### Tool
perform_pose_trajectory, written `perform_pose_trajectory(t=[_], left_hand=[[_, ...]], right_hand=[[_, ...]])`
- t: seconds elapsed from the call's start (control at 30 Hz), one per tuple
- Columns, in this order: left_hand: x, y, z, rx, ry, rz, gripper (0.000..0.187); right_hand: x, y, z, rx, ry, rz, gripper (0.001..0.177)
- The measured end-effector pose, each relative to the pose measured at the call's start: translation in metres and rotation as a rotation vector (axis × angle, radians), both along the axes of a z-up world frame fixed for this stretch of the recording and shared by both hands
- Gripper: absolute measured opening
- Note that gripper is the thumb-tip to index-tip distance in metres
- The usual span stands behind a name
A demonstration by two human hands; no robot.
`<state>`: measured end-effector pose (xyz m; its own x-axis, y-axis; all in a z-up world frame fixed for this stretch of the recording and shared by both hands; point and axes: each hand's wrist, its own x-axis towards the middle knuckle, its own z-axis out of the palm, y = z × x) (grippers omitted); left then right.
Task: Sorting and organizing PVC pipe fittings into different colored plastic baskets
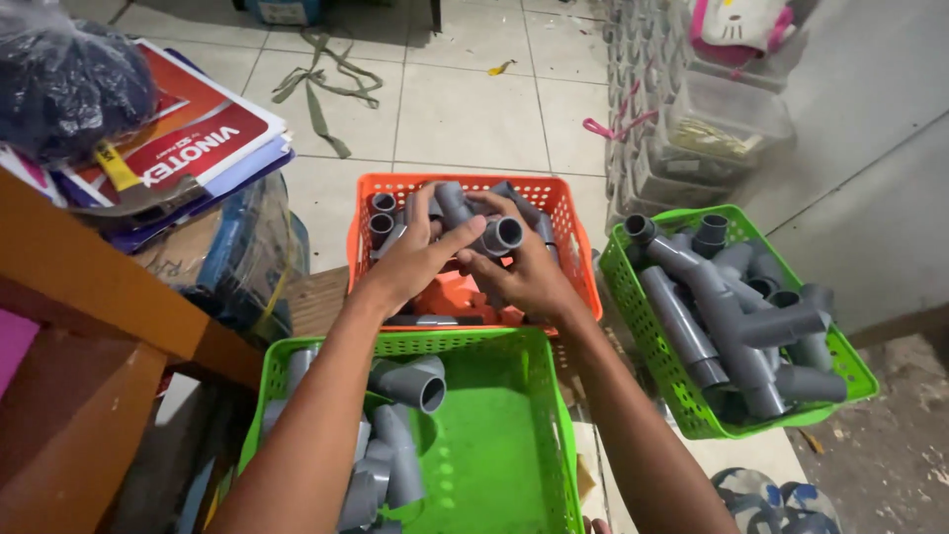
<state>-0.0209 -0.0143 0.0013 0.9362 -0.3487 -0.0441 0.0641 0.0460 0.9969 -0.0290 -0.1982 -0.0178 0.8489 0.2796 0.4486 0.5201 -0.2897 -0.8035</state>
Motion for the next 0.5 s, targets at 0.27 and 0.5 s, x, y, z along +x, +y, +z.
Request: perform_pose_trajectory(t=[0.27, 0.5], left_hand=[[-0.017, 0.004, 0.034, -0.079, -0.169, -0.079, 0.1], [0.004, 0.002, 0.003, -0.107, -0.049, -0.028, 0.097]], right_hand=[[-0.022, -0.015, 0.024, 0.468, 0.216, 0.061, 0.064], [-0.098, -0.049, 0.109, 0.341, 0.041, -0.373, 0.06]])
